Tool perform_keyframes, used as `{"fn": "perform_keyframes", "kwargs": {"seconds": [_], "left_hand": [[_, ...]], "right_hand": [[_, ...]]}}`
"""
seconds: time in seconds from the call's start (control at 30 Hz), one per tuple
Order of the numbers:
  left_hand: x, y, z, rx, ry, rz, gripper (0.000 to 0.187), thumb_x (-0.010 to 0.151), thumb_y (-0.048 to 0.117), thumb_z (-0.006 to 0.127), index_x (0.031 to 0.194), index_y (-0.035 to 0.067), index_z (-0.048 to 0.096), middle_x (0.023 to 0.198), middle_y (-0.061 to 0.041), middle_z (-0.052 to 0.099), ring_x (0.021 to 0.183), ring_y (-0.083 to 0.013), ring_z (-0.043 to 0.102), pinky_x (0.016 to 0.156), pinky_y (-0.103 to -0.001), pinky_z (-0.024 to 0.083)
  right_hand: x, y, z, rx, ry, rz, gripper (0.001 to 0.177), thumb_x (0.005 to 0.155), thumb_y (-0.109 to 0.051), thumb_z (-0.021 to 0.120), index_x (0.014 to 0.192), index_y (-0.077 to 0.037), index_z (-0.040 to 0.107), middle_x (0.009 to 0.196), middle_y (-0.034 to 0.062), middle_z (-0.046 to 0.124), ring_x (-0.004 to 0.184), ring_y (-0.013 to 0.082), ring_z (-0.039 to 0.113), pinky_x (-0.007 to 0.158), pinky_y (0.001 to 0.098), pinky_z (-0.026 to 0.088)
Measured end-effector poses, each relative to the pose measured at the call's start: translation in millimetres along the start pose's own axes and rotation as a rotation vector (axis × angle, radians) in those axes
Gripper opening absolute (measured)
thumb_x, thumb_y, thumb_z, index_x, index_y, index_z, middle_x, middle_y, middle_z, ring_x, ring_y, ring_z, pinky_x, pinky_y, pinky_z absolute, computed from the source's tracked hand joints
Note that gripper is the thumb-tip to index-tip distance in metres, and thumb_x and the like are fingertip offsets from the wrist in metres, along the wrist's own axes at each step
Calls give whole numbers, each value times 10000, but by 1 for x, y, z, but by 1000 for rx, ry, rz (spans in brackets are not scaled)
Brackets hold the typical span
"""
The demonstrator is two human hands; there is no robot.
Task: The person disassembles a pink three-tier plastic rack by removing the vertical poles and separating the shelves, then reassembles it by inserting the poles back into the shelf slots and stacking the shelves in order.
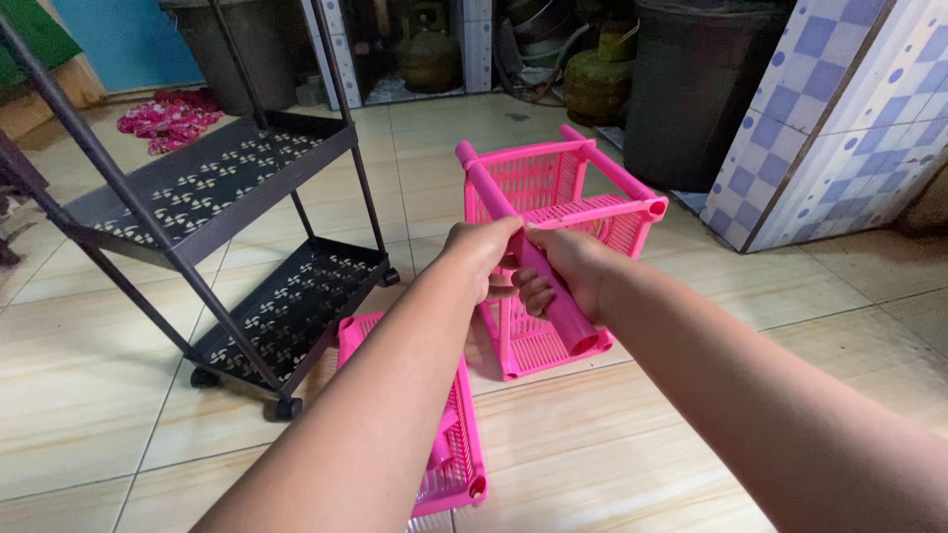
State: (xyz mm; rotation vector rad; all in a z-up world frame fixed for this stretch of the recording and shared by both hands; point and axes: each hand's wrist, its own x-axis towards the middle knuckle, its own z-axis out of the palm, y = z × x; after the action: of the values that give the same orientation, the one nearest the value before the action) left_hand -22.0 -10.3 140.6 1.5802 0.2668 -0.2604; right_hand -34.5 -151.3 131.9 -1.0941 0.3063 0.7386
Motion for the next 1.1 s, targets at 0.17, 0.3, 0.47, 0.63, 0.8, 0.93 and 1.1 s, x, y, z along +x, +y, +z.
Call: {"fn": "perform_keyframes", "kwargs": {"seconds": [0.17, 0.3, 0.47, 0.63, 0.8, 0.93, 1.1], "left_hand": [[1, -3, 0, -13, 36, 22, 413, 870, 424, 733, 1001, 32, 722, 934, -113, 711, 788, -272, 671, 644, -472, 612], [0, -11, 0, -90, -21, 28, 403, 883, 421, 726, 994, 34, 715, 944, -102, 717, 793, -270, 683, 673, -471, 614], [-1, -9, -1, -94, -20, 23, 420, 872, 442, 746, 987, 41, 701, 980, -95, 710, 813, -260, 675, 692, -474, 606], [-1, -9, -6, -57, -55, 25, 431, 870, 462, 740, 973, 45, 709, 998, -89, 703, 838, -249, 653, 730, -467, 621], [4, -9, -10, -70, -104, -69, 386, 905, 459, 706, 1021, 92, 691, 1047, -76, 675, 919, -268, 628, 770, -452, 620], [11, 2, -21, -131, -199, -204, 355, 890, 382, 720, 1074, 81, 677, 1093, -116, 684, 937, -284, 670, 816, -466, 633], [5, 28, -34, -297, -189, -416, 663, 911, 303, 717, 1446, 35, 431, 1251, -242, 651, 1130, -429, 675, 1044, -674, 481]], "right_hand": [[-7, 1, 7, 32, -86, -8, 493, 1052, -550, 407, 968, -76, 512, 641, -16, 453, 490, 59, 387, 428, 206, 364], [-19, 5, 9, 66, -5, -52, 389, 1070, -453, 411, 982, -83, 495, 711, 18, 491, 564, 102, 467, 508, 254, 448], [-21, 0, 5, 158, -99, -56, 351, 1096, -399, 418, 1005, -73, 513, 751, 28, 526, 574, 97, 482, 510, 235, 454], [-2, 0, -2, 105, -173, -17, 437, 1056, -501, 425, 970, -85, 525, 647, -16, 455, 494, 55, 413, 436, 197, 386], [4, 6, 1, 20, -122, -66, 416, 1054, -491, 376, 996, -106, 522, 626, -28, 416, 472, 47, 379, 417, 194, 349], [1, 10, 9, -3, -27, -109, 402, 1089, -472, 394, 987, -91, 467, 672, -18, 440, 492, 42, 383, 435, 196, 347], [-2, 8, 11, -79, -12, -114, 398, 1077, -415, 369, 1073, -59, 548, 658, -27, 437, 485, 37, 385, 426, 193, 347]]}}
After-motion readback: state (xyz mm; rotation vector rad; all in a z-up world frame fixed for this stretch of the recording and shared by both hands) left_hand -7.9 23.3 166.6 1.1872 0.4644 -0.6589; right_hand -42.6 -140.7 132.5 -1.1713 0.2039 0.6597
